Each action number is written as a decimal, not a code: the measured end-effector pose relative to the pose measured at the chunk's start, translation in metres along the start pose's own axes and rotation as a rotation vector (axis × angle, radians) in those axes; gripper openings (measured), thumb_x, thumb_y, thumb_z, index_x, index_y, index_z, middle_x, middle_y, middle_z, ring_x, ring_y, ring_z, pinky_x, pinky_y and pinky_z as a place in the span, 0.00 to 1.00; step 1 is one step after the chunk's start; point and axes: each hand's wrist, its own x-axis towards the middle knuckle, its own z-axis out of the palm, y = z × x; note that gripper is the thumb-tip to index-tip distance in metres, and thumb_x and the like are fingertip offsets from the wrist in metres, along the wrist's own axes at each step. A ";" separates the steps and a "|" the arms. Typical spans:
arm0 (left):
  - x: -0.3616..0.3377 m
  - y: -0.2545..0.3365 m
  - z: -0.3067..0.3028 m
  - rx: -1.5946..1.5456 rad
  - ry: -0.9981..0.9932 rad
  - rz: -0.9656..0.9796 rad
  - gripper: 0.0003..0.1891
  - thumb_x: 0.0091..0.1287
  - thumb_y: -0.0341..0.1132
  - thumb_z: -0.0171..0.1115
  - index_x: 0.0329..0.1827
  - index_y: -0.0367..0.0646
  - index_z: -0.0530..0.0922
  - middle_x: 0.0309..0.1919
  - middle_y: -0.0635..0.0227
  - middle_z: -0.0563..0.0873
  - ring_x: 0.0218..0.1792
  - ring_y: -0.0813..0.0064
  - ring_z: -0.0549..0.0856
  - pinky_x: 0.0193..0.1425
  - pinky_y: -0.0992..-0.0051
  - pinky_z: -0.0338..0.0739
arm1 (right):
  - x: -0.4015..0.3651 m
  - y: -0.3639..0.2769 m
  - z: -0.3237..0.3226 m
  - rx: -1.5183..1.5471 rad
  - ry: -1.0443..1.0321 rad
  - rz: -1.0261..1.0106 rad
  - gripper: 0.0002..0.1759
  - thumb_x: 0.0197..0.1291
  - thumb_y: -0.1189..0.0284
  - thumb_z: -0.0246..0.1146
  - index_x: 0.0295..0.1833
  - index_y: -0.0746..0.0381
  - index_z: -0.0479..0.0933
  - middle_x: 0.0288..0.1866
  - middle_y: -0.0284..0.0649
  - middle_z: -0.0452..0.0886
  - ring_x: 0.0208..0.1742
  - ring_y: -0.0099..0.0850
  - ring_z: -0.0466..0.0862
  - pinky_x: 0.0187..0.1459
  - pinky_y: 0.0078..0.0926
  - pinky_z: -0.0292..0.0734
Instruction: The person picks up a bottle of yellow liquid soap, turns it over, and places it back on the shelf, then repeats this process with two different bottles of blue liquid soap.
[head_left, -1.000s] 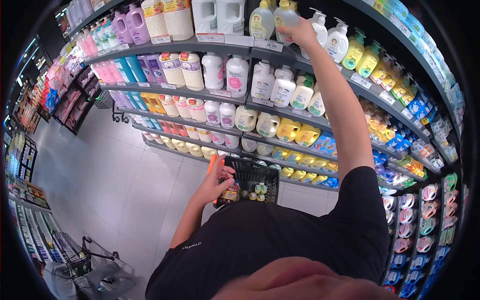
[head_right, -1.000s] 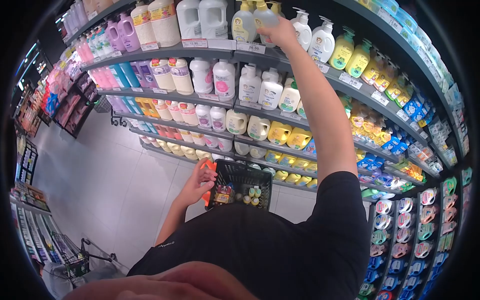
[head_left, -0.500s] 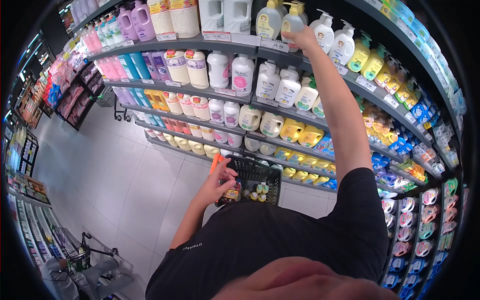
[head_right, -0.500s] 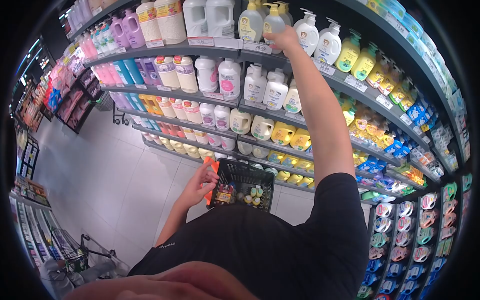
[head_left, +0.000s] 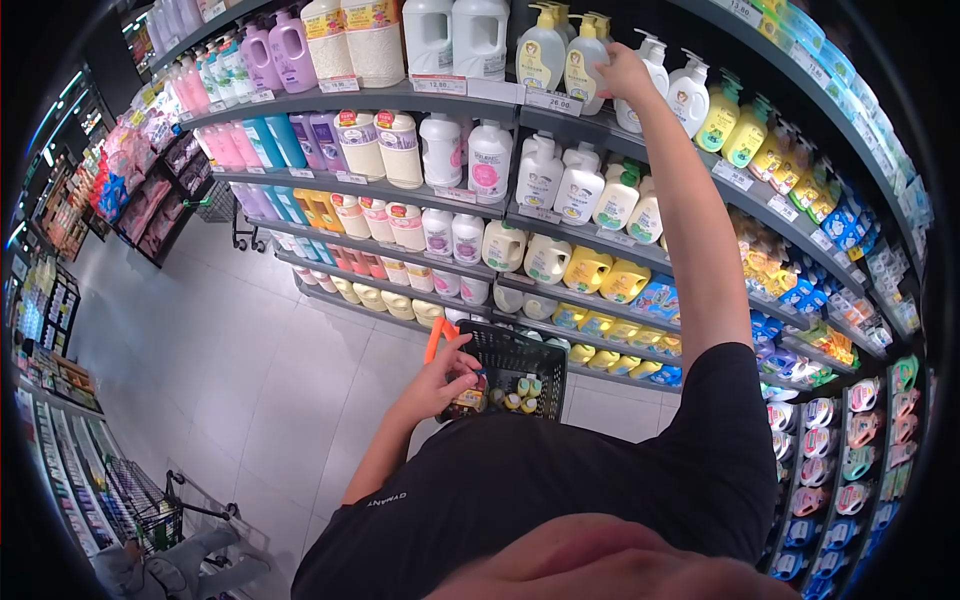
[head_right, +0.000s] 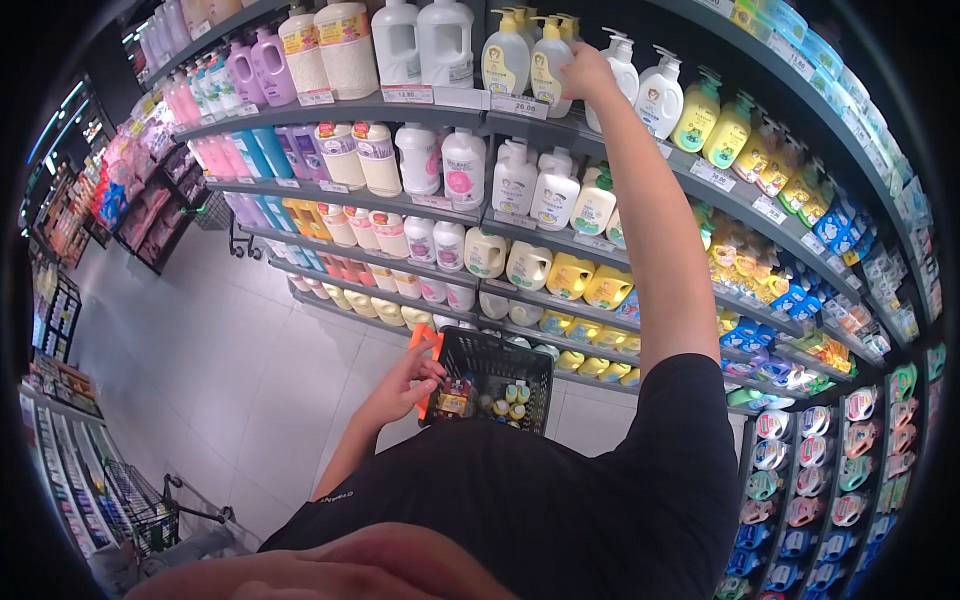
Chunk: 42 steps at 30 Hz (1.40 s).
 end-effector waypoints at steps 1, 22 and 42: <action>0.000 -0.001 0.000 0.001 -0.004 -0.004 0.35 0.75 0.29 0.63 0.81 0.40 0.57 0.52 0.62 0.82 0.48 0.76 0.83 0.58 0.73 0.78 | -0.007 -0.010 -0.007 0.016 -0.034 0.030 0.26 0.69 0.72 0.67 0.70 0.66 0.72 0.60 0.46 0.82 0.55 0.36 0.86 0.36 0.32 0.92; 0.006 -0.015 -0.001 0.022 -0.071 -0.072 0.32 0.78 0.32 0.60 0.80 0.38 0.58 0.52 0.62 0.83 0.53 0.72 0.84 0.62 0.71 0.78 | -0.140 -0.047 0.023 -0.369 0.371 -0.587 0.22 0.64 0.74 0.60 0.64 0.62 0.76 0.61 0.50 0.83 0.48 0.54 0.86 0.50 0.49 0.83; 0.013 -0.294 -0.070 0.890 0.190 -0.503 0.48 0.64 0.41 0.69 0.76 0.24 0.50 0.62 0.28 0.74 0.66 0.34 0.75 0.67 0.49 0.74 | -0.738 0.359 0.100 -0.107 -0.915 1.399 0.12 0.61 0.71 0.60 0.45 0.67 0.83 0.40 0.49 0.87 0.36 0.43 0.90 0.35 0.43 0.90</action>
